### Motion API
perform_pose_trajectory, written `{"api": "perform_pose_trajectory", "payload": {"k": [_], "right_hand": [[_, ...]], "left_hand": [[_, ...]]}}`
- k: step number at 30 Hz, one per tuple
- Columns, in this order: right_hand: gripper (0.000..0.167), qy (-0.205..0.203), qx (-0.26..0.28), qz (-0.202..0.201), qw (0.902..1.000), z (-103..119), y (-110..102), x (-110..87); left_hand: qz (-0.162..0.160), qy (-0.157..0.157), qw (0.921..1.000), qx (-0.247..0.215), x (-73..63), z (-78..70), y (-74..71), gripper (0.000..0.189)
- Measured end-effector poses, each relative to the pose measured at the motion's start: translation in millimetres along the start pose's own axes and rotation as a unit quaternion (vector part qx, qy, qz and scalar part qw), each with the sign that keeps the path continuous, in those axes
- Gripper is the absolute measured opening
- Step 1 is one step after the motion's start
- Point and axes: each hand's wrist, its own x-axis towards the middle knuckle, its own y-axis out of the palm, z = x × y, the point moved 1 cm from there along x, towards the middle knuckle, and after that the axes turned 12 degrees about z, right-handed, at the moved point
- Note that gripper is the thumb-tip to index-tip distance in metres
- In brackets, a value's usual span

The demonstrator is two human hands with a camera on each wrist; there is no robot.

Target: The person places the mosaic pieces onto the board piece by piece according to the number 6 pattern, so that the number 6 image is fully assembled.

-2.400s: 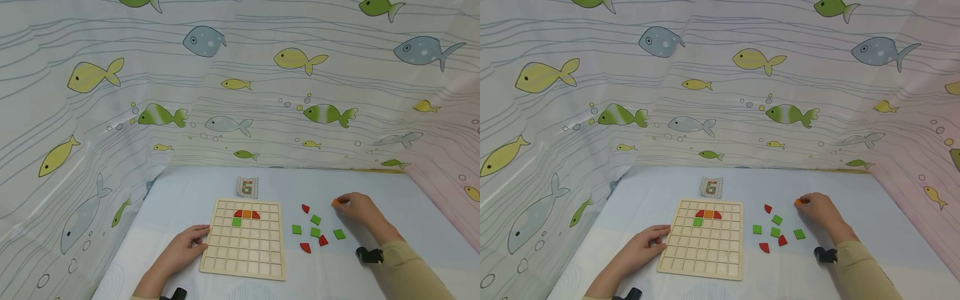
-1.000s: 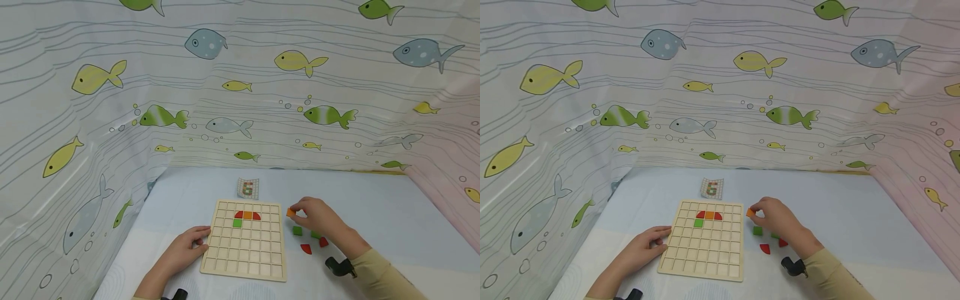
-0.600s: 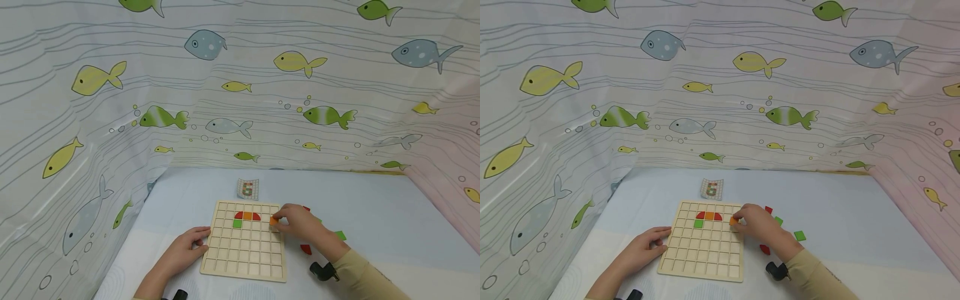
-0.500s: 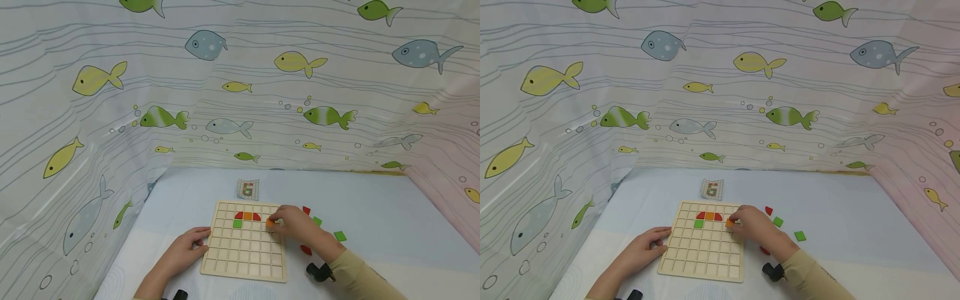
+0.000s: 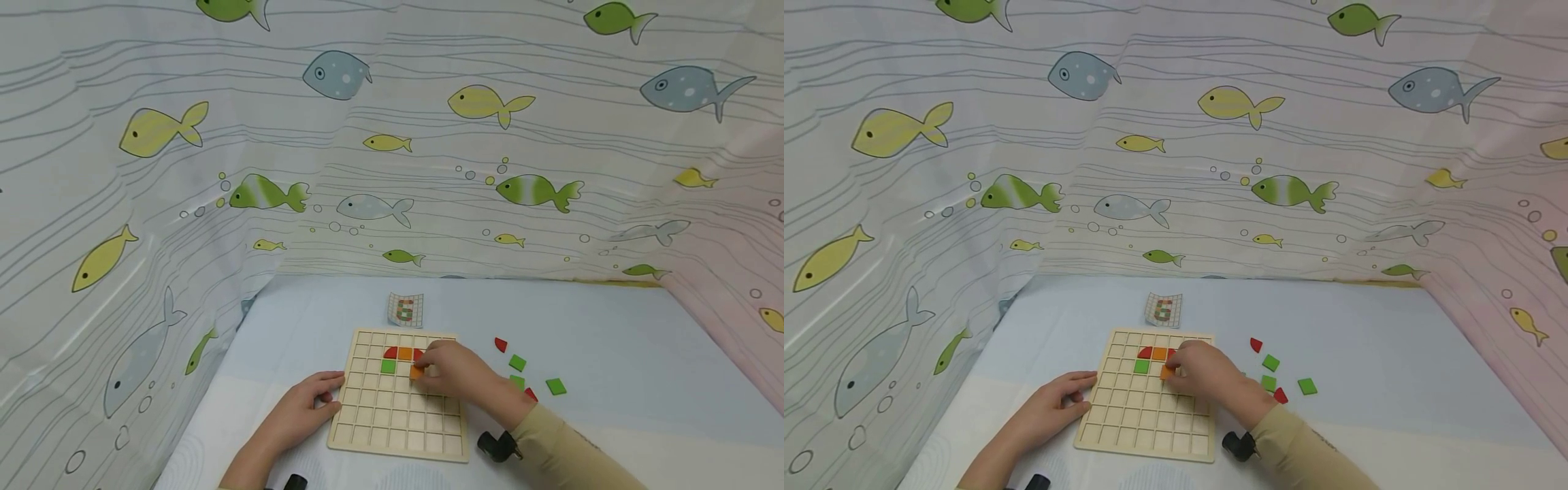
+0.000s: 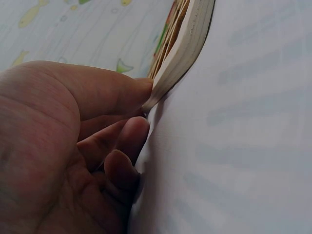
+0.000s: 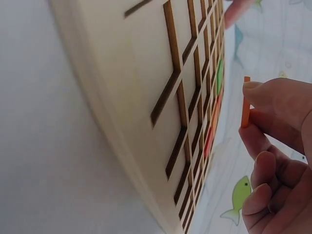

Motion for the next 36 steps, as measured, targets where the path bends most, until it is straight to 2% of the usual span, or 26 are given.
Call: {"api": "perform_pose_trajectory", "payload": {"k": [7,14,24,36], "right_hand": [[0.019,-0.012,-0.021,0.008,0.9997,14,5,13.8],[0.011,-0.044,-0.018,0.008,0.9988,27,11,24.2],[0.006,-0.023,-0.035,0.034,0.9986,33,21,35.2],[0.006,-0.025,-0.072,0.040,0.9963,39,24,40.3]], "left_hand": [[-0.002,-0.001,1.0000,0.004,-0.5,0.1,-0.5,0.043],[0.002,-0.009,1.0000,0.002,-0.2,-0.2,-0.2,0.044],[0.002,-0.006,1.0000,0.002,-0.6,-0.8,-0.4,0.044],[0.005,-0.002,1.0000,0.006,0.3,0.5,-0.6,0.044]]}}
